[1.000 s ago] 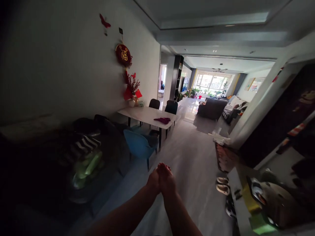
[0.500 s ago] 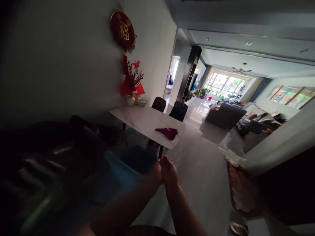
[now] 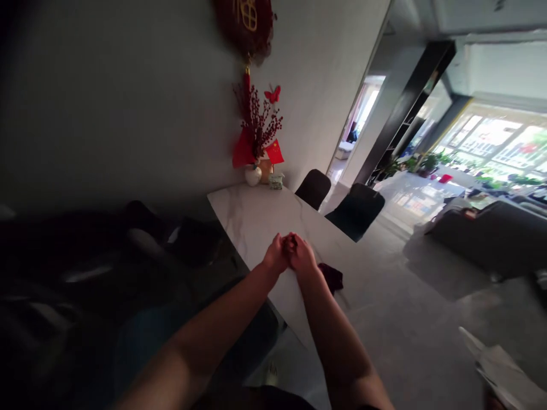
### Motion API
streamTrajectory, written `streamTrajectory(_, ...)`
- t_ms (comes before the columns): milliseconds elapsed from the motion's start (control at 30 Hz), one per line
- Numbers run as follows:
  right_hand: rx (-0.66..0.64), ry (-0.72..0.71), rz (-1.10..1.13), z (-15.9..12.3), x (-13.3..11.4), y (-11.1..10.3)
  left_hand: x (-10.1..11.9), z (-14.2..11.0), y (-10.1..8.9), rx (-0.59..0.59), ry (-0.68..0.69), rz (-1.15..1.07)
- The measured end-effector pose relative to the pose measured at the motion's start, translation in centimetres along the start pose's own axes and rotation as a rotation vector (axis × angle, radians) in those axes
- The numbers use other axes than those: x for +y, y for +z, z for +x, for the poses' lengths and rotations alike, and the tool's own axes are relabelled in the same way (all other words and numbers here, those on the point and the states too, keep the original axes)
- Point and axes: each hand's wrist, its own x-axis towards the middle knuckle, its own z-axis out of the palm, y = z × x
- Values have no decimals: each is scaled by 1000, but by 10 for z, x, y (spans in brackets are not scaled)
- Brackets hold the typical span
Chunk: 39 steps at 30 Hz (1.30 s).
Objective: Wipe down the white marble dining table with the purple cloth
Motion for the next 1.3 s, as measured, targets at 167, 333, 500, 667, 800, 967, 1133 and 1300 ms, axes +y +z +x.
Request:
streamTrajectory(167,-82,118,-251,133,-21,-30,38,104,13,27,22,95)
streamTrajectory(333,-74,74,-526,198,-18,-75,48,159,-50,176,0,272)
streamTrajectory(500,-84,-138,-994,226,8,-120,26,196,-111,226,-9,445)
streamTrajectory(667,-241,-225,-1225,239,54,-155,3,212,-150,152,105,648)
streamTrajectory(800,-450,-211,-1435,214,92,-196,-7,205,-175,-47,238,1099)
streamTrajectory(967,-502,-62,-1752,146,124,-261,-6,207,-189,-385,410,1826)
streamTrajectory(1133,-612,7,-1859,85,144,-311,-16,211,-198,-429,426,1844)
streamTrajectory(1300,-612,91,-1924,66,166,-326,-26,159,-235,-388,503,2022)
